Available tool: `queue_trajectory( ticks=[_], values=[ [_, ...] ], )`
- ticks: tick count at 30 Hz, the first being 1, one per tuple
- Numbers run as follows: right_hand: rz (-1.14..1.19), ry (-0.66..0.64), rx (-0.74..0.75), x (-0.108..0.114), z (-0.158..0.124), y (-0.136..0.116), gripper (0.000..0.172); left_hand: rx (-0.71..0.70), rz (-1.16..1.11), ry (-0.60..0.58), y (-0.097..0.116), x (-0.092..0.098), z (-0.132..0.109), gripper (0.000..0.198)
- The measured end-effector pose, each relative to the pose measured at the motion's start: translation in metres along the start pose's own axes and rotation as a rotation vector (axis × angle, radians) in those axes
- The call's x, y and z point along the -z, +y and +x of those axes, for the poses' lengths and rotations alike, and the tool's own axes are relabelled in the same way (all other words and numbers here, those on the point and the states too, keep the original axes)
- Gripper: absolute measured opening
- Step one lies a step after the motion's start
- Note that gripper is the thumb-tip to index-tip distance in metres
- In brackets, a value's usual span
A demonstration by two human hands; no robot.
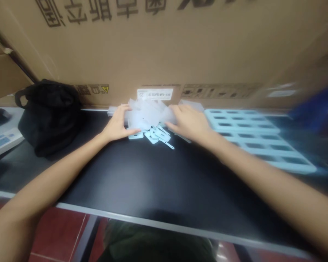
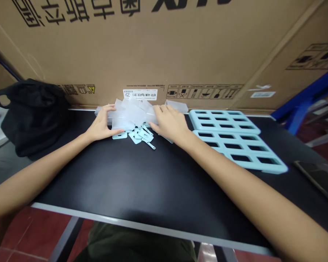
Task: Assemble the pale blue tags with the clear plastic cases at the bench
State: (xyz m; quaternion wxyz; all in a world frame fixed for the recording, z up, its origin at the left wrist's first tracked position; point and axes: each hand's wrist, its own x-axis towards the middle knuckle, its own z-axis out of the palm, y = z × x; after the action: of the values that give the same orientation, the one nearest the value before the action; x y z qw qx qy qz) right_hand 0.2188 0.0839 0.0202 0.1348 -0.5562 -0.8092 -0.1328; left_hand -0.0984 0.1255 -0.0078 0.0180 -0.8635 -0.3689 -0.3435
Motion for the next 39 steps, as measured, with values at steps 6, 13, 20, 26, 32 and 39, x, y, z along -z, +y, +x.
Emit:
queue_trajectory(
  ticks=[6, 13, 20, 26, 32, 39],
  values=[
    [-0.016, -0.048, 0.013, 0.017, 0.021, -0.025, 0.055, 0.021, -0.146, 0.099, 0.006, -0.002, 0.001, 0.075],
    [0.009, 0.062, 0.025, 0.007, 0.043, -0.029, 0.058, -0.005, -0.155, 0.203, 0.016, 0.003, 0.003, 0.043],
    [0.066, 0.162, 0.04, 0.009, 0.051, -0.008, 0.061, 0.017, -0.095, 0.414, 0.014, 0.014, 0.009, 0.038],
    [0.098, 0.219, -0.076, 0.039, 0.044, 0.014, 0.053, 0.022, -0.153, 0.464, 0.006, 0.02, 0.012, 0.043],
    [0.116, 0.24, -0.065, 0.042, 0.031, 0.044, 0.042, -0.048, -0.28, 0.342, 0.005, 0.03, 0.01, 0.042],
    [-0.017, 0.144, 0.011, 0.033, 0.028, 0.054, 0.043, -0.027, -0.368, 0.053, 0.014, 0.049, -0.004, 0.039]
  ],
)
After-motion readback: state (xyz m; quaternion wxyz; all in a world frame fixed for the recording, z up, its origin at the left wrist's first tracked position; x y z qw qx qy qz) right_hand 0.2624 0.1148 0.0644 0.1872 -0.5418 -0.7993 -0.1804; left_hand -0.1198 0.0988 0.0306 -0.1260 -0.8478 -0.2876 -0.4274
